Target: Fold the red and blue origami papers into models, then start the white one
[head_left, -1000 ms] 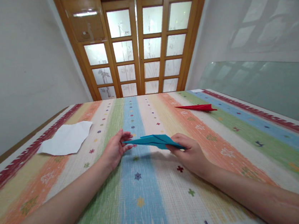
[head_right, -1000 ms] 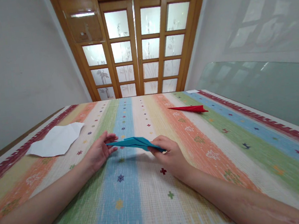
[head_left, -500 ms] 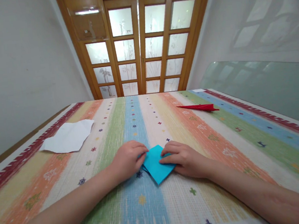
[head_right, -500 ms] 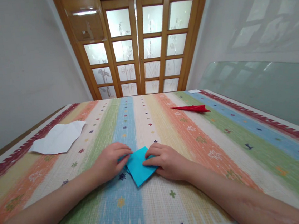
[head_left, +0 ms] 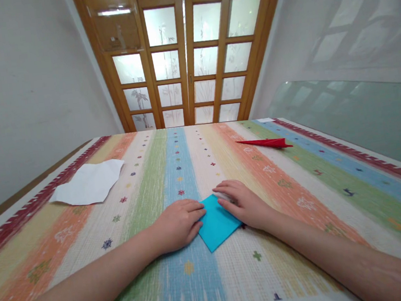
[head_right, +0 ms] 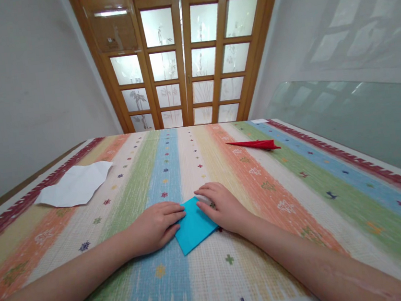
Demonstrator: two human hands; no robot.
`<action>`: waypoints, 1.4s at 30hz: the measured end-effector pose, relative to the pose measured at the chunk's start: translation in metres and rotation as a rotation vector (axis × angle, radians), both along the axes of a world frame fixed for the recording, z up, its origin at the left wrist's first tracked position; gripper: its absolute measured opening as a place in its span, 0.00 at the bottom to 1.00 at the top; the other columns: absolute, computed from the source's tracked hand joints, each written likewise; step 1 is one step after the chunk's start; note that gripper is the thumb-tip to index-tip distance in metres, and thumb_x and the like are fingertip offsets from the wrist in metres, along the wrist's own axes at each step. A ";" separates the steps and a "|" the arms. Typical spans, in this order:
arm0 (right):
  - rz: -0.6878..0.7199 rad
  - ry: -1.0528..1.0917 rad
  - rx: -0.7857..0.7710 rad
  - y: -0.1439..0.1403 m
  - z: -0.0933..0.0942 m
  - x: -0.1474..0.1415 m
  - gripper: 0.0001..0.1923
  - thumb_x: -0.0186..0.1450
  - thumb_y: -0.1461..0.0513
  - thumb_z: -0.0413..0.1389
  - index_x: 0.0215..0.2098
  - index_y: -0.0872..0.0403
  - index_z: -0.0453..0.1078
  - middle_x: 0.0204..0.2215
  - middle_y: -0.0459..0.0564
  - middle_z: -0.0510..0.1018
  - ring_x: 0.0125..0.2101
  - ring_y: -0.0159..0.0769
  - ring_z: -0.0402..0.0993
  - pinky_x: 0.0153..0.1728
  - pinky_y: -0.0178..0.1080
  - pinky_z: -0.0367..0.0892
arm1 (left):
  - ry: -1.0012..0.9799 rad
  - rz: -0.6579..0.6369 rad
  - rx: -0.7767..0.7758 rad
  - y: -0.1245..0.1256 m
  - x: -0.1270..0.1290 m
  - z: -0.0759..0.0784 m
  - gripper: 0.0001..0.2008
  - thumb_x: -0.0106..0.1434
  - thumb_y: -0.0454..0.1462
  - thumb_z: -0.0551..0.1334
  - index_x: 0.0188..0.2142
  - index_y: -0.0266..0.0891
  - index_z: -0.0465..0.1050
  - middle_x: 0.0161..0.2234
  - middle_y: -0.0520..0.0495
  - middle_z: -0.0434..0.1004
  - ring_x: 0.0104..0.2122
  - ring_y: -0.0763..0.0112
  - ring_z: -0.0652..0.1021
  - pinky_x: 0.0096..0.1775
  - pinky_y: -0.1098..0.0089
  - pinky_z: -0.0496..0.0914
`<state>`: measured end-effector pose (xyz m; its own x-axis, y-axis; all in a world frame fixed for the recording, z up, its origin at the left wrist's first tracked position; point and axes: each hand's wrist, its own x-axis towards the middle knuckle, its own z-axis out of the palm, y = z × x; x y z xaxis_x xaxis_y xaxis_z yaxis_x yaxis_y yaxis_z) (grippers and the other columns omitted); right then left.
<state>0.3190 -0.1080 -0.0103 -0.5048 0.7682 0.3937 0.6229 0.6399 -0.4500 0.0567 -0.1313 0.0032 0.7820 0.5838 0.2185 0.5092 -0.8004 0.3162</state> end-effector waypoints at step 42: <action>0.289 -0.068 0.039 -0.024 0.013 -0.016 0.09 0.69 0.65 0.54 0.44 0.52 0.74 0.40 0.51 0.80 0.44 0.41 0.74 0.49 0.46 0.65 | 0.054 -0.010 0.090 0.006 -0.008 -0.001 0.25 0.65 0.52 0.61 0.54 0.38 0.73 0.50 0.40 0.76 0.50 0.54 0.75 0.55 0.53 0.66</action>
<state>0.3030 -0.1319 0.0029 -0.7267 0.5738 0.3777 0.4403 0.8111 -0.3851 0.0486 -0.1250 0.0025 0.7996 0.5558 0.2273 0.5153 -0.8295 0.2153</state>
